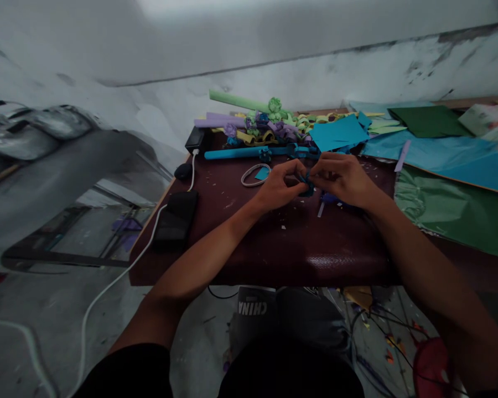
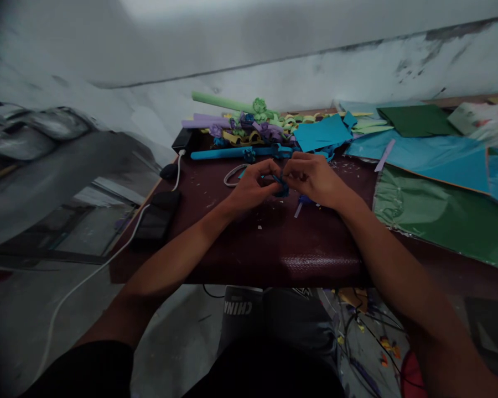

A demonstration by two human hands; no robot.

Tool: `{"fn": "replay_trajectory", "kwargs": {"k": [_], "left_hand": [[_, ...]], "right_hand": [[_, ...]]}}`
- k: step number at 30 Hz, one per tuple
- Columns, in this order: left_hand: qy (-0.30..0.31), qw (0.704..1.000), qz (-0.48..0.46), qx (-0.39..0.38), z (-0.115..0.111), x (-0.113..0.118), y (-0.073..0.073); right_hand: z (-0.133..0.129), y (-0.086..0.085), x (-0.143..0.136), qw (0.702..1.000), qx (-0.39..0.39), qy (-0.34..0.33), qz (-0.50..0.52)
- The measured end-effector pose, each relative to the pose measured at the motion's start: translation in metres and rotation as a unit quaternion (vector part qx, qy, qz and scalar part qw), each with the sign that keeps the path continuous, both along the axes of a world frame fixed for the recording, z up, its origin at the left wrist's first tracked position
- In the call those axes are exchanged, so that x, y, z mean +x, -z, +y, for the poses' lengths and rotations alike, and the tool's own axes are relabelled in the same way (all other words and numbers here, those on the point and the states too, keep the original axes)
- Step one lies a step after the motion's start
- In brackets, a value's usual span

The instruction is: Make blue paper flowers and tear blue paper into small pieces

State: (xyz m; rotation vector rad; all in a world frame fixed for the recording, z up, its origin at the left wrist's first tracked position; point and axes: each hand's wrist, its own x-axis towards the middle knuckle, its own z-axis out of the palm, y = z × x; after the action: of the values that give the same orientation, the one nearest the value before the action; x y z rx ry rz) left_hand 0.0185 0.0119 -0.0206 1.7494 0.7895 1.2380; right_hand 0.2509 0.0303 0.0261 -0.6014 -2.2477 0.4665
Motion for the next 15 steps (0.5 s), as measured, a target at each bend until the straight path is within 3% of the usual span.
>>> {"fn": "replay_trajectory", "kwargs": {"k": [6,15], "left_hand": [[-0.01,1.0,0.021,0.011,-0.0015,-0.0001,0.001],[-0.04,0.997,0.043,0.04,-0.0017,0.0,0.0053]], "right_hand": [[-0.0014,0.0021,0.003,0.998,0.058,-0.002,-0.036],[-0.0044,-0.0017,0.0027,0.997,0.059,-0.016,-0.051]]}}
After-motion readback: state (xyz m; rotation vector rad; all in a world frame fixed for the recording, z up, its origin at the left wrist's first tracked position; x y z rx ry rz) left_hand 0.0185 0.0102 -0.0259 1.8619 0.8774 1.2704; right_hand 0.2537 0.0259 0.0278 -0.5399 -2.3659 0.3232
